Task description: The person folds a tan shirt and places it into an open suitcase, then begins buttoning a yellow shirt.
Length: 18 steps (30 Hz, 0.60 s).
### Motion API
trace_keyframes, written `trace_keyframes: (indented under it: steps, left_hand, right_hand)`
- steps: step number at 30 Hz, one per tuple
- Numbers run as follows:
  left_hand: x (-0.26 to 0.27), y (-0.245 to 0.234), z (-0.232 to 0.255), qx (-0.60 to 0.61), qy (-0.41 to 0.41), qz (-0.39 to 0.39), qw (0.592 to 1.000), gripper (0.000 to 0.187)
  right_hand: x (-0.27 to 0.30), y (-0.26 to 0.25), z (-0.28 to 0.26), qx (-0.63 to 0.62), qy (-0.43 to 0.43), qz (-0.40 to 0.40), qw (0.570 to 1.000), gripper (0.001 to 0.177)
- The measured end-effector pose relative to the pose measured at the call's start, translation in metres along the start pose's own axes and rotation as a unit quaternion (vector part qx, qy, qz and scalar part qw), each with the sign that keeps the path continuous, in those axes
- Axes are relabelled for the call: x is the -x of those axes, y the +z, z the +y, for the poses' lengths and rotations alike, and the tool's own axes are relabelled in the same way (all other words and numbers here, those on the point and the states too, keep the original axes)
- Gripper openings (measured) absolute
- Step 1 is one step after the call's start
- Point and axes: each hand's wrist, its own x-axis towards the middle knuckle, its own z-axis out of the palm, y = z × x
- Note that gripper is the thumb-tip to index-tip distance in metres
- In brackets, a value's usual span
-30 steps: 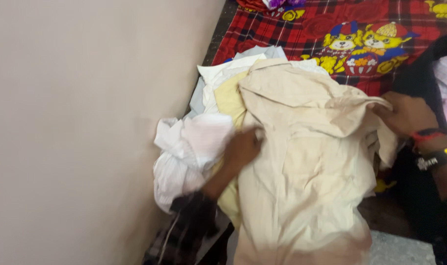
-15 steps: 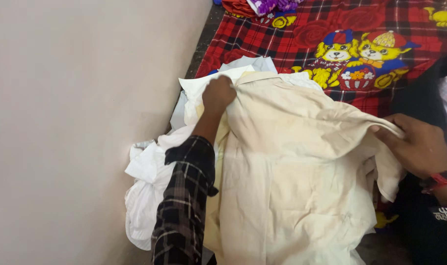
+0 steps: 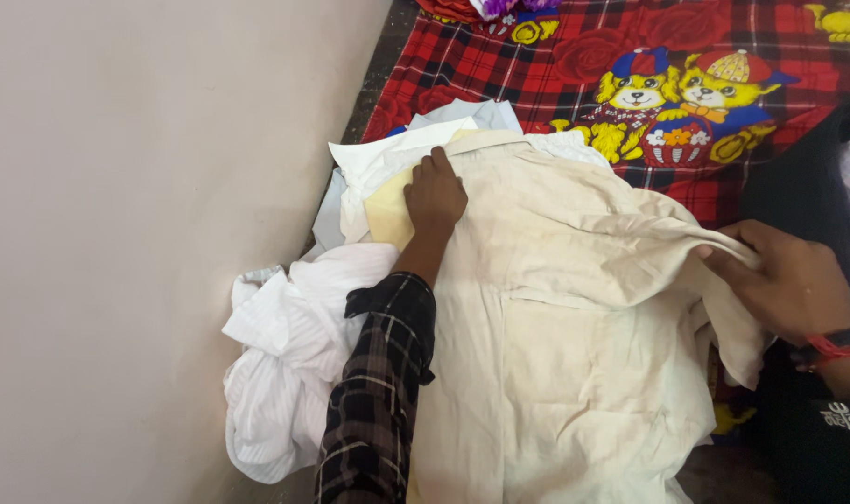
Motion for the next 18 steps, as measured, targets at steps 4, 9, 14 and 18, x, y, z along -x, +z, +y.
trace_keyframes:
  steps: [4,9,14,18]
  left_hand:
    - [0.018,0.028,-0.015,0.036,0.108,0.05,0.992,0.051]
    - [0.027,0.029,-0.018,0.033,0.116,-0.02,0.993,0.064]
    - [0.114,-0.04,0.003,0.044,0.177,-0.041,0.982,0.076]
    - [0.265,-0.13,0.006,0.096,0.24,-0.123,0.958,0.082]
  right_hand:
    - [0.002,-0.001,-0.003,0.001,0.003,-0.014,1.0,0.043]
    - [-0.004,0.003,-0.001,0.022,0.01,-0.025,0.999,0.047]
    - [-0.004,0.007,0.01,-0.033,-0.031,-0.019,0.999,0.05]
    - [0.0,0.014,0.016,-0.098,-0.029,-0.039,0.994,0.051]
